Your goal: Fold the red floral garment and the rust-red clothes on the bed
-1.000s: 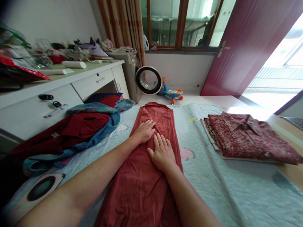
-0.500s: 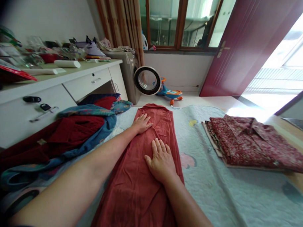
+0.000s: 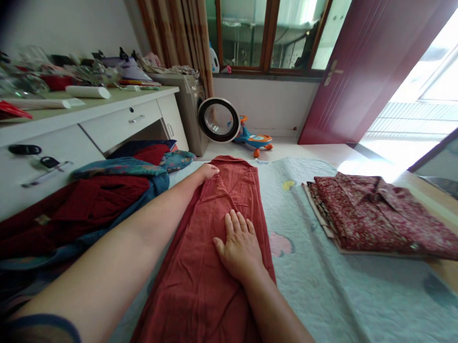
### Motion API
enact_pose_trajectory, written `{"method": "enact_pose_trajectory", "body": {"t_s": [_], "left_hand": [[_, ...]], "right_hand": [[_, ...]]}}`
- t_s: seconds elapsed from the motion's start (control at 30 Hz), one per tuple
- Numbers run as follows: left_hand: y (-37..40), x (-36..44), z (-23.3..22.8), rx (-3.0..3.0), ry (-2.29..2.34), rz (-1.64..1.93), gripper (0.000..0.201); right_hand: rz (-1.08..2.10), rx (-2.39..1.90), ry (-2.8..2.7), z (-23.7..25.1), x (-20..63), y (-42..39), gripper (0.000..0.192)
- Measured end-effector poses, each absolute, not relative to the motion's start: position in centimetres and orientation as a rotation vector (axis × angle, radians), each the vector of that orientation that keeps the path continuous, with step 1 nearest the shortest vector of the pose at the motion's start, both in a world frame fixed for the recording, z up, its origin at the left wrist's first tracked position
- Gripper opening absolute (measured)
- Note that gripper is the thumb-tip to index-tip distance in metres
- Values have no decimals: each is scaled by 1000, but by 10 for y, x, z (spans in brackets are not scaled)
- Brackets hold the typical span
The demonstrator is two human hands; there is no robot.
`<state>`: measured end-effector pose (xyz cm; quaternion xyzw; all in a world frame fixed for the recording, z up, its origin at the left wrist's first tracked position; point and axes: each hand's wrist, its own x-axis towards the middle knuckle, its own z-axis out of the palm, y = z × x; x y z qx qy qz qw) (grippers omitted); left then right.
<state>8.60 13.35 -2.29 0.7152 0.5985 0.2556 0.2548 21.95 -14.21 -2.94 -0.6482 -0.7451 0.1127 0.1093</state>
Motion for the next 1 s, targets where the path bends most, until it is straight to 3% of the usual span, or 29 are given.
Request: {"method": "enact_pose_trajectory", "body": {"t_s": [0.4, 0.6, 0.73, 0.83, 0.9, 1.0], "left_hand": [[142, 75, -36, 1917, 1577, 785, 41], [128, 73, -31, 2089, 1720, 818, 61], [102, 77, -20, 2356, 1930, 726, 40], [80, 87, -16, 2557, 1774, 487, 31], [66, 96, -19, 2603, 1665, 368, 38], [51, 107, -28, 2551, 1681, 219, 66]], "right_hand": [[303, -1887, -2190, -30, 219, -143, 72], [308, -1902, -2187, -27, 219, -144, 72], [299, -1914, -2185, -26, 218, -144, 72], [302, -1918, -2193, -26, 218, -144, 72], [302, -1916, -2195, -26, 218, -144, 72], [301, -1915, -2193, -26, 218, -144, 72]]}}
